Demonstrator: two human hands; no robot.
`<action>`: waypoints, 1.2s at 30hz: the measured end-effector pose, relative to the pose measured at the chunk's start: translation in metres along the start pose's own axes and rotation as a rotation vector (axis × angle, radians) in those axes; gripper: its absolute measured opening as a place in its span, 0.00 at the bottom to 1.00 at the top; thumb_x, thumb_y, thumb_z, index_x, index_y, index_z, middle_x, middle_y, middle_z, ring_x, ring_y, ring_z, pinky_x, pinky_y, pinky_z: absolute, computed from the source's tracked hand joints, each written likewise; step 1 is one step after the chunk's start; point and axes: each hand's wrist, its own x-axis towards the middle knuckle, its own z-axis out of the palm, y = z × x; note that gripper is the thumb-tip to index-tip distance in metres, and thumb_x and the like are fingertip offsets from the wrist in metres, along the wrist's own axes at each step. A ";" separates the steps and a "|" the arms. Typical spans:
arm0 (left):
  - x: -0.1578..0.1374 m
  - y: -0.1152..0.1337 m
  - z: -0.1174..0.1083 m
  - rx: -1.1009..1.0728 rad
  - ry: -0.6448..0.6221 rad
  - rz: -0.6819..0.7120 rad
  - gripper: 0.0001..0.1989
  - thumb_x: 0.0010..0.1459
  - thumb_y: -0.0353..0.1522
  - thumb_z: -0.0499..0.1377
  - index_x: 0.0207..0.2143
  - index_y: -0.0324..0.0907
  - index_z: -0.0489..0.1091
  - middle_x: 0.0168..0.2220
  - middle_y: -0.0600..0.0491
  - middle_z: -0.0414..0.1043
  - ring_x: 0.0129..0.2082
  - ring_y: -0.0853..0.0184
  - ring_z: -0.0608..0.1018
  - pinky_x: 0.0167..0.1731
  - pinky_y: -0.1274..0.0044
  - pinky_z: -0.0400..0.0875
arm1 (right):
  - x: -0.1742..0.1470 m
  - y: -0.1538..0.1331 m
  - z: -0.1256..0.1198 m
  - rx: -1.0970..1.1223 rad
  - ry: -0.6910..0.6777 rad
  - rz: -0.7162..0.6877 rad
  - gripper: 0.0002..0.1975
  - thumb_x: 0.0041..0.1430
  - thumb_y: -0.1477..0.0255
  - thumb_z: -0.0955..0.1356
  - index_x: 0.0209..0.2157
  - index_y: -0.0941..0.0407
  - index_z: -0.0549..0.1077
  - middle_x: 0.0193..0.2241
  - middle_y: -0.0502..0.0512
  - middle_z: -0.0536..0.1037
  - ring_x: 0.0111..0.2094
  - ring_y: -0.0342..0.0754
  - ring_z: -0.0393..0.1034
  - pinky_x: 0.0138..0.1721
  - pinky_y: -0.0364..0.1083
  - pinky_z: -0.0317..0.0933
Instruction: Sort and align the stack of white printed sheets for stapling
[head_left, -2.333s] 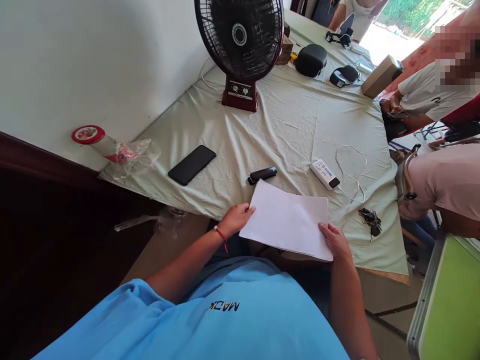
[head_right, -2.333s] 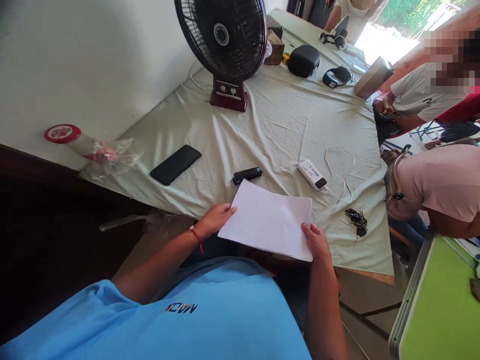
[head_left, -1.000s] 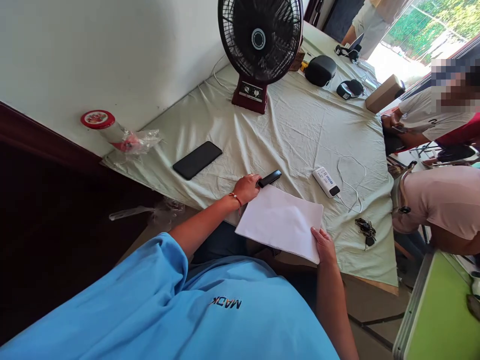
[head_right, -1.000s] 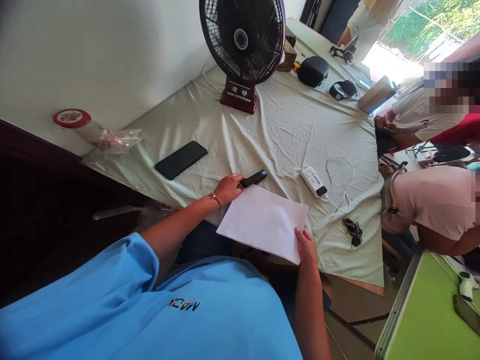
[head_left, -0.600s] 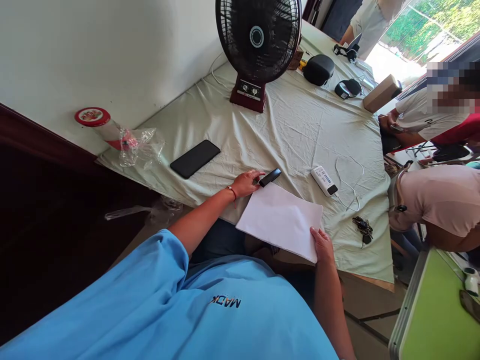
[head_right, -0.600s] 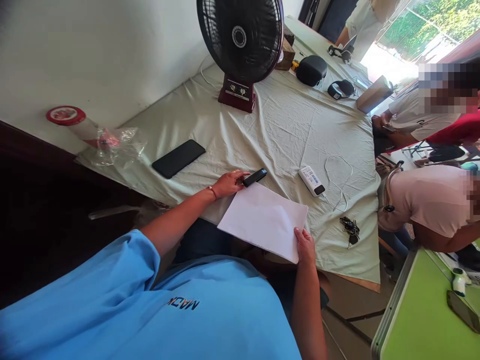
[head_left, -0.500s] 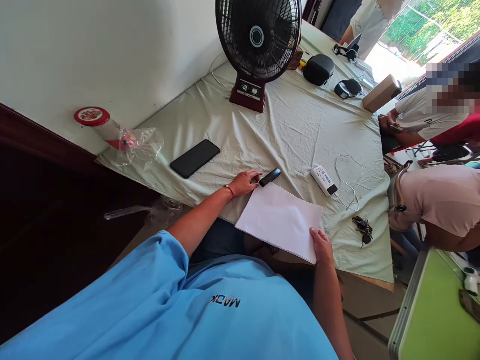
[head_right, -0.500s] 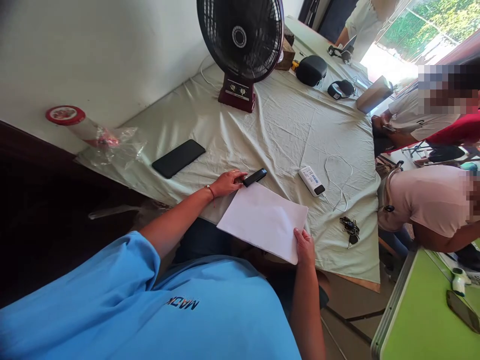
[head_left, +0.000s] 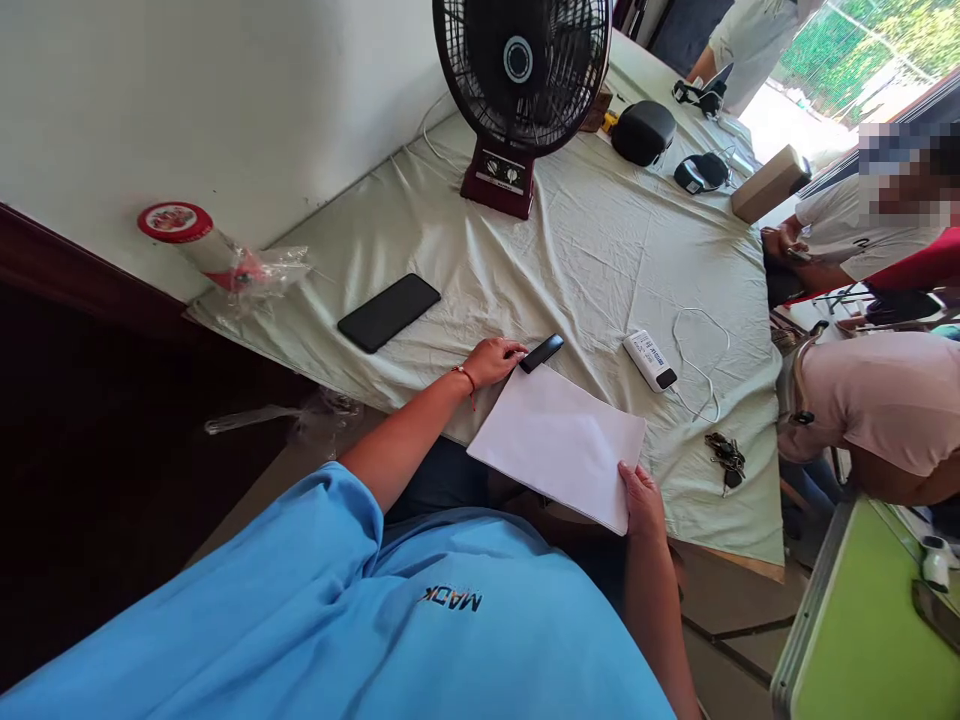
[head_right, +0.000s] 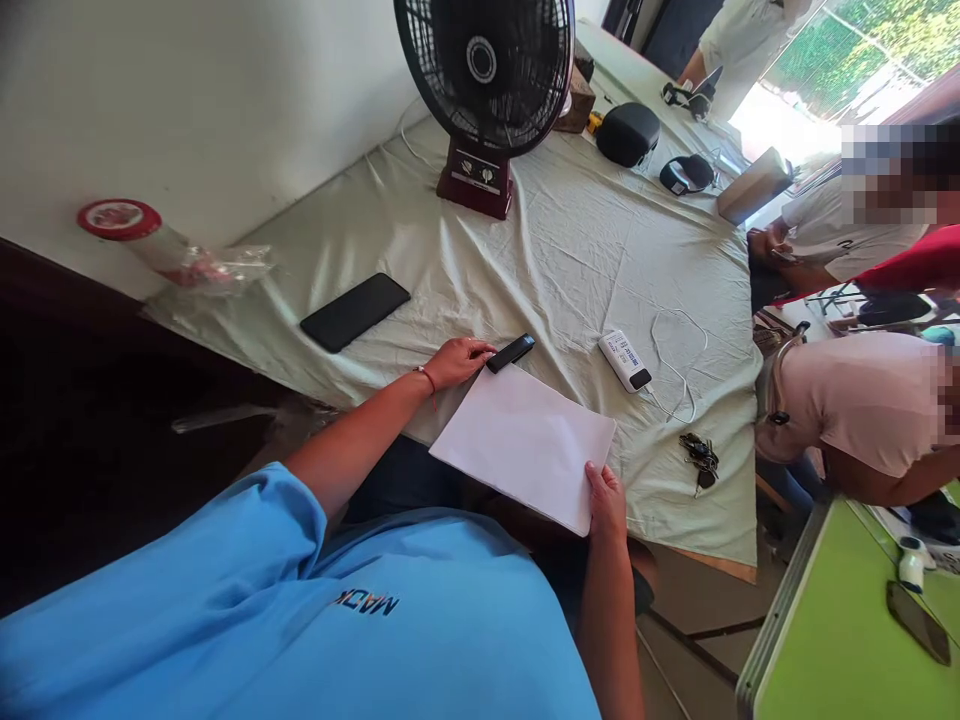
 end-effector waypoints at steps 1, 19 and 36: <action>0.002 0.001 0.000 0.002 0.003 -0.021 0.17 0.68 0.31 0.62 0.52 0.43 0.89 0.45 0.48 0.89 0.44 0.62 0.85 0.50 0.75 0.78 | -0.001 0.000 0.001 0.020 0.004 0.033 0.27 0.40 0.47 0.82 0.38 0.48 0.83 0.31 0.51 0.88 0.28 0.57 0.80 0.27 0.53 0.74; 0.005 -0.001 0.003 0.017 0.005 -0.019 0.14 0.64 0.33 0.63 0.44 0.41 0.90 0.41 0.47 0.89 0.40 0.61 0.84 0.45 0.73 0.76 | -0.007 0.004 0.000 0.072 0.003 0.066 0.25 0.44 0.50 0.82 0.41 0.48 0.84 0.33 0.51 0.88 0.27 0.55 0.78 0.28 0.52 0.74; 0.004 0.005 -0.001 -0.036 -0.030 -0.075 0.06 0.59 0.30 0.67 0.39 0.40 0.81 0.31 0.54 0.81 0.31 0.65 0.79 0.36 0.75 0.71 | -0.014 0.005 -0.001 0.029 0.040 0.063 0.25 0.44 0.50 0.80 0.42 0.49 0.85 0.37 0.52 0.89 0.33 0.56 0.80 0.34 0.52 0.76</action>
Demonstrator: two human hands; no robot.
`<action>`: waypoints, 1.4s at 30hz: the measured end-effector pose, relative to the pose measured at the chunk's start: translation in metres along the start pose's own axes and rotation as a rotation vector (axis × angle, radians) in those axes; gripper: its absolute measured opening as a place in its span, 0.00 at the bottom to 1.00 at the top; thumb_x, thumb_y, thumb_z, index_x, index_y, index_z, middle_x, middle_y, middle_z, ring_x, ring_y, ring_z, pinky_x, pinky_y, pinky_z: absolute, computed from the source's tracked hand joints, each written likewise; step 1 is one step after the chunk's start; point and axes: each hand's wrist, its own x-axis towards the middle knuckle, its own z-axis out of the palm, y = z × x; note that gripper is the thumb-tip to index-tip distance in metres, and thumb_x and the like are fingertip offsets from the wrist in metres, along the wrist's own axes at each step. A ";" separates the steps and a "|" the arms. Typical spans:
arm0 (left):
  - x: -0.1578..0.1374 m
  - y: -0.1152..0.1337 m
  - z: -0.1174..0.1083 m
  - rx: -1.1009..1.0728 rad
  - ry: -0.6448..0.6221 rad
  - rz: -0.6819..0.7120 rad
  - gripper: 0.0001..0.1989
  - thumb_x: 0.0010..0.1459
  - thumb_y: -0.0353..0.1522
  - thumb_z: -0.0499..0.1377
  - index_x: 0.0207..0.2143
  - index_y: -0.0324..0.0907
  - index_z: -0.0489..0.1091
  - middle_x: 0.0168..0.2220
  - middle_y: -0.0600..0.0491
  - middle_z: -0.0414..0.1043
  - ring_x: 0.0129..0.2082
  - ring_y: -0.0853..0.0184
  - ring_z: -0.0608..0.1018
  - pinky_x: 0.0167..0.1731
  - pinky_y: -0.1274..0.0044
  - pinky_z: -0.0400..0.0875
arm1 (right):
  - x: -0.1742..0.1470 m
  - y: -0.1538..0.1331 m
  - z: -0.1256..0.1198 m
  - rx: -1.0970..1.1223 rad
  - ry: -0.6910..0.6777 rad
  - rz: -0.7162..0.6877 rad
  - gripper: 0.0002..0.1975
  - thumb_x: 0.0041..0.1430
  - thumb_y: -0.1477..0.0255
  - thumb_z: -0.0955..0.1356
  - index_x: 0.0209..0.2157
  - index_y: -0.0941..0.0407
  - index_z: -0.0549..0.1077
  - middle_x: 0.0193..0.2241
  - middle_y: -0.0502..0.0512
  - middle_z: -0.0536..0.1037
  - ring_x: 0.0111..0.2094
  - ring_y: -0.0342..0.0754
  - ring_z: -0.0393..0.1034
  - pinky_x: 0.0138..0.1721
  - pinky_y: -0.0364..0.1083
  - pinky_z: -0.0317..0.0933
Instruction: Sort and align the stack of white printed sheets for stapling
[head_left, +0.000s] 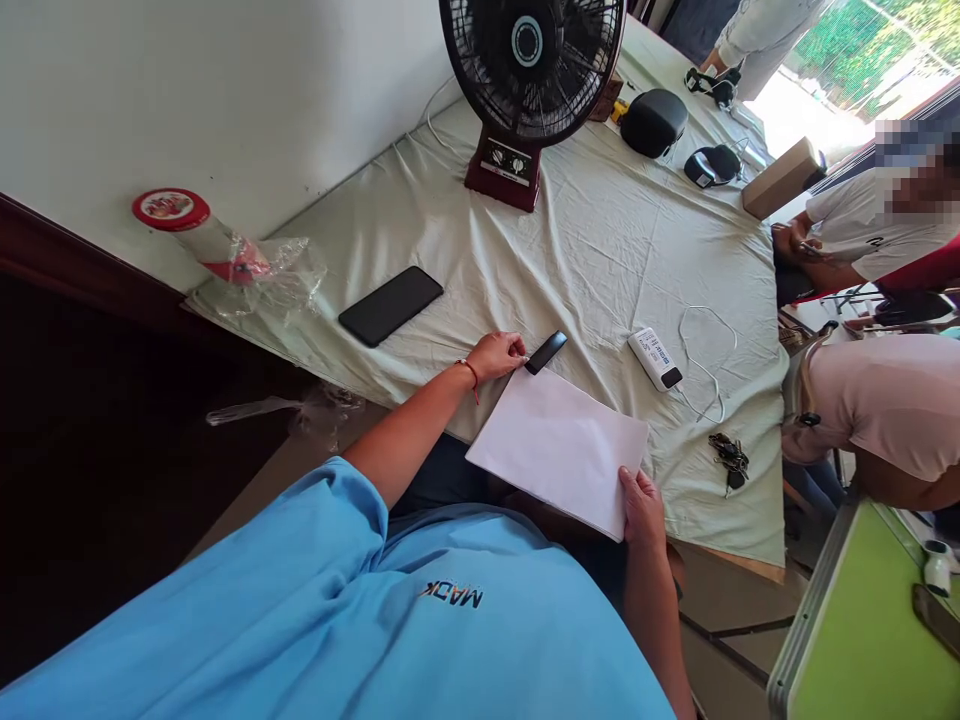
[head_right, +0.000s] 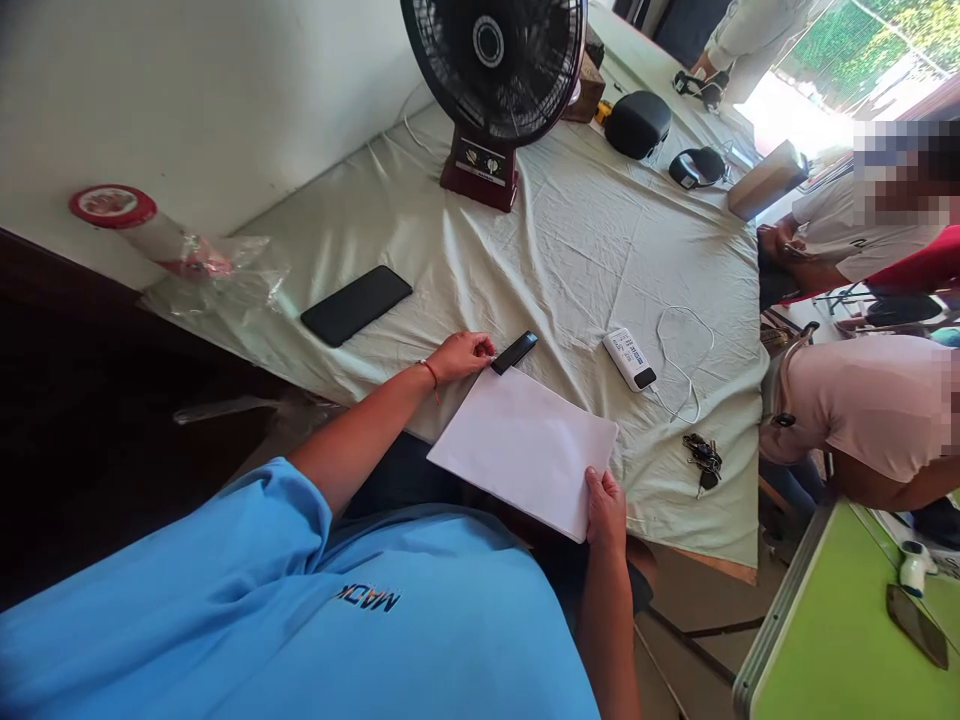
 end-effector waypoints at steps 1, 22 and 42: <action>0.000 0.000 0.000 -0.001 0.001 -0.002 0.05 0.60 0.31 0.67 0.39 0.41 0.81 0.31 0.54 0.80 0.32 0.65 0.79 0.36 0.75 0.71 | -0.001 0.000 0.001 -0.003 0.003 -0.011 0.26 0.45 0.50 0.80 0.43 0.49 0.84 0.38 0.52 0.89 0.34 0.56 0.80 0.35 0.52 0.76; -0.025 -0.022 0.015 -0.280 0.034 0.398 0.20 0.69 0.34 0.63 0.60 0.46 0.87 0.43 0.48 0.86 0.40 0.65 0.81 0.50 0.72 0.76 | -0.014 -0.006 0.006 -0.028 0.062 -0.094 0.22 0.46 0.52 0.78 0.41 0.50 0.83 0.38 0.50 0.87 0.37 0.52 0.75 0.38 0.47 0.72; -0.034 -0.012 0.023 0.037 0.107 0.258 0.28 0.69 0.26 0.58 0.64 0.53 0.84 0.54 0.50 0.90 0.49 0.63 0.87 0.53 0.73 0.79 | -0.009 0.004 -0.004 -0.014 0.087 -0.078 0.23 0.45 0.52 0.79 0.41 0.50 0.82 0.37 0.49 0.87 0.35 0.50 0.76 0.36 0.46 0.72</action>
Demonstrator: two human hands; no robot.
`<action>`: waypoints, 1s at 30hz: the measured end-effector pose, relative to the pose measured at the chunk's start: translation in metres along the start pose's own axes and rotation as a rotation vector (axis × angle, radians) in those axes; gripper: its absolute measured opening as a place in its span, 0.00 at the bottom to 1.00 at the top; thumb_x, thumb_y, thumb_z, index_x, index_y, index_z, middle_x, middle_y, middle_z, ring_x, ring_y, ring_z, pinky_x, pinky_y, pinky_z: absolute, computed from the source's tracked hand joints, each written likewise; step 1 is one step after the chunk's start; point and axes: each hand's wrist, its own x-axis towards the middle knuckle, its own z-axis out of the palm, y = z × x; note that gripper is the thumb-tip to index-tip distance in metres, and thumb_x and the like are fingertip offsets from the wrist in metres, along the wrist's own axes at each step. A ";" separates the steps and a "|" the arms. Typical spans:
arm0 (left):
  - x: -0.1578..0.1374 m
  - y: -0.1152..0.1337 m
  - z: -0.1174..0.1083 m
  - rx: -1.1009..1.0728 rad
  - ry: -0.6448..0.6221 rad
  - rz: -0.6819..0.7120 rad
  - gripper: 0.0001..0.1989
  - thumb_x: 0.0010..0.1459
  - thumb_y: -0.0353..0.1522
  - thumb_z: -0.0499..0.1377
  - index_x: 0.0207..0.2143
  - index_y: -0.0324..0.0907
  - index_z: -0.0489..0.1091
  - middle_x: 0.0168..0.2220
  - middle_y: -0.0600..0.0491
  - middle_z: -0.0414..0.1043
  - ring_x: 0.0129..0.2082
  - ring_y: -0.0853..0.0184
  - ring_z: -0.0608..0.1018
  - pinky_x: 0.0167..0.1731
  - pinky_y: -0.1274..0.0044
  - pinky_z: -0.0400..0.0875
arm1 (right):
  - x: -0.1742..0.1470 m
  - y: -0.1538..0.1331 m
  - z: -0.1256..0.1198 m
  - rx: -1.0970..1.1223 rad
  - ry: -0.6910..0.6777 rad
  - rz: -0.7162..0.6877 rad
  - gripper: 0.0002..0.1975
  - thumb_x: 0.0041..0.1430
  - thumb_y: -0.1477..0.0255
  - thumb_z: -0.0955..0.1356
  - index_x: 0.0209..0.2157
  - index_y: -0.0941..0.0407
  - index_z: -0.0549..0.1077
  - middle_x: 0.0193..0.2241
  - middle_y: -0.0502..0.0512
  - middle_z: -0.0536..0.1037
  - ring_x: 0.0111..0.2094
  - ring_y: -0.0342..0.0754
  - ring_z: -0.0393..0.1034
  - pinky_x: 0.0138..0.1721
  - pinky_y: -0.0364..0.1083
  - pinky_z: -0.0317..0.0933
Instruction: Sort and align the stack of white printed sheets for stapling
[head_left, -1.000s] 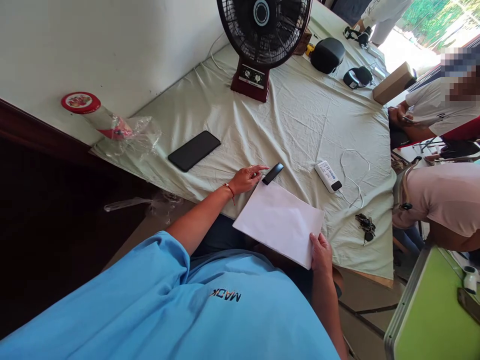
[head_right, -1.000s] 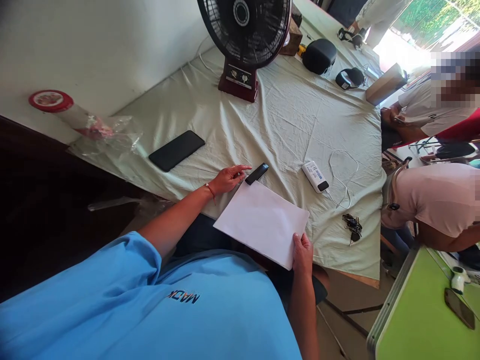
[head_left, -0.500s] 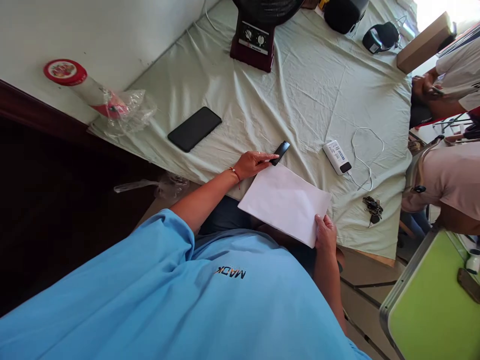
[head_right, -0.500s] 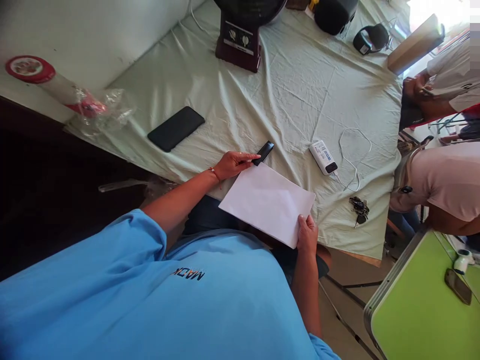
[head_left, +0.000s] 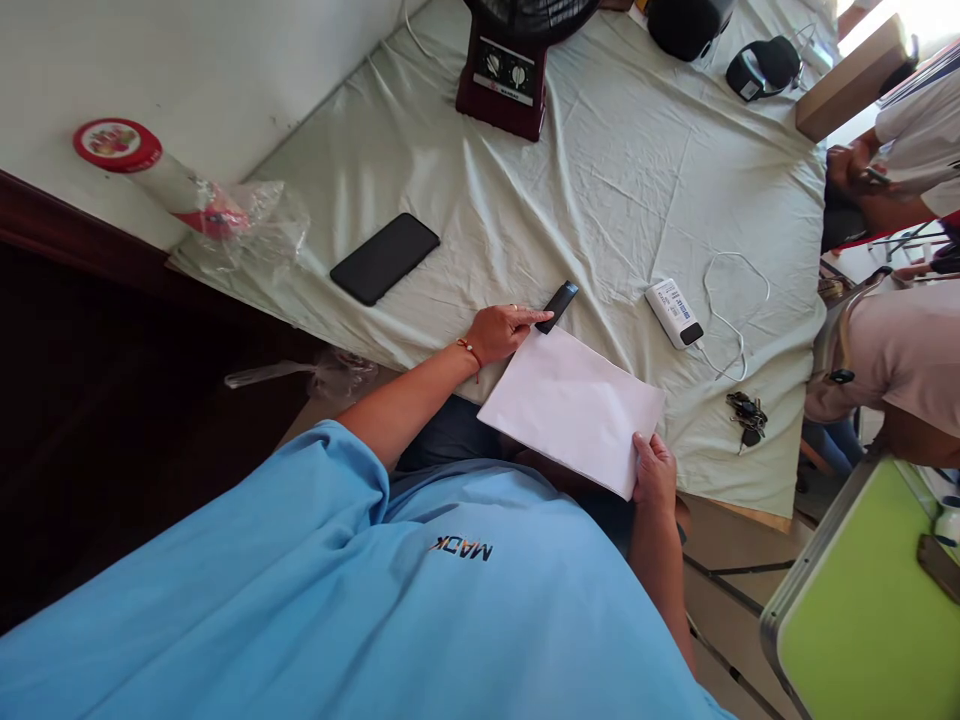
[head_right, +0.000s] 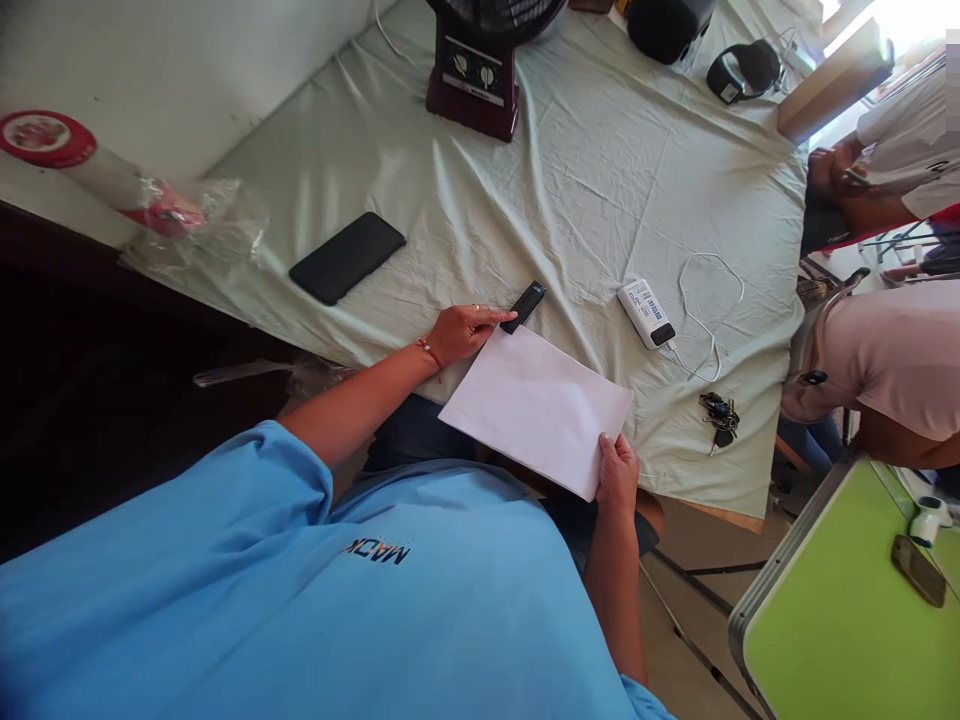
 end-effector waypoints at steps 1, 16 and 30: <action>-0.001 0.002 0.000 0.046 -0.004 -0.018 0.28 0.68 0.26 0.59 0.65 0.54 0.84 0.53 0.50 0.90 0.49 0.62 0.87 0.52 0.73 0.79 | 0.000 0.000 0.000 0.005 0.000 0.004 0.23 0.45 0.53 0.79 0.41 0.51 0.83 0.37 0.49 0.87 0.35 0.50 0.76 0.36 0.46 0.72; -0.046 0.011 0.001 0.017 0.121 0.065 0.34 0.70 0.31 0.59 0.77 0.46 0.68 0.51 0.47 0.83 0.46 0.61 0.83 0.50 0.71 0.81 | 0.000 0.002 -0.053 0.015 0.108 -0.040 0.22 0.46 0.55 0.81 0.40 0.52 0.82 0.37 0.50 0.87 0.34 0.50 0.78 0.34 0.46 0.75; -0.095 0.036 0.033 0.286 -0.054 0.280 0.17 0.76 0.31 0.56 0.56 0.44 0.84 0.62 0.42 0.85 0.67 0.53 0.82 0.67 0.59 0.75 | 0.020 -0.031 -0.020 -0.031 0.173 -0.190 0.25 0.44 0.56 0.79 0.43 0.52 0.78 0.41 0.53 0.85 0.42 0.52 0.78 0.42 0.48 0.73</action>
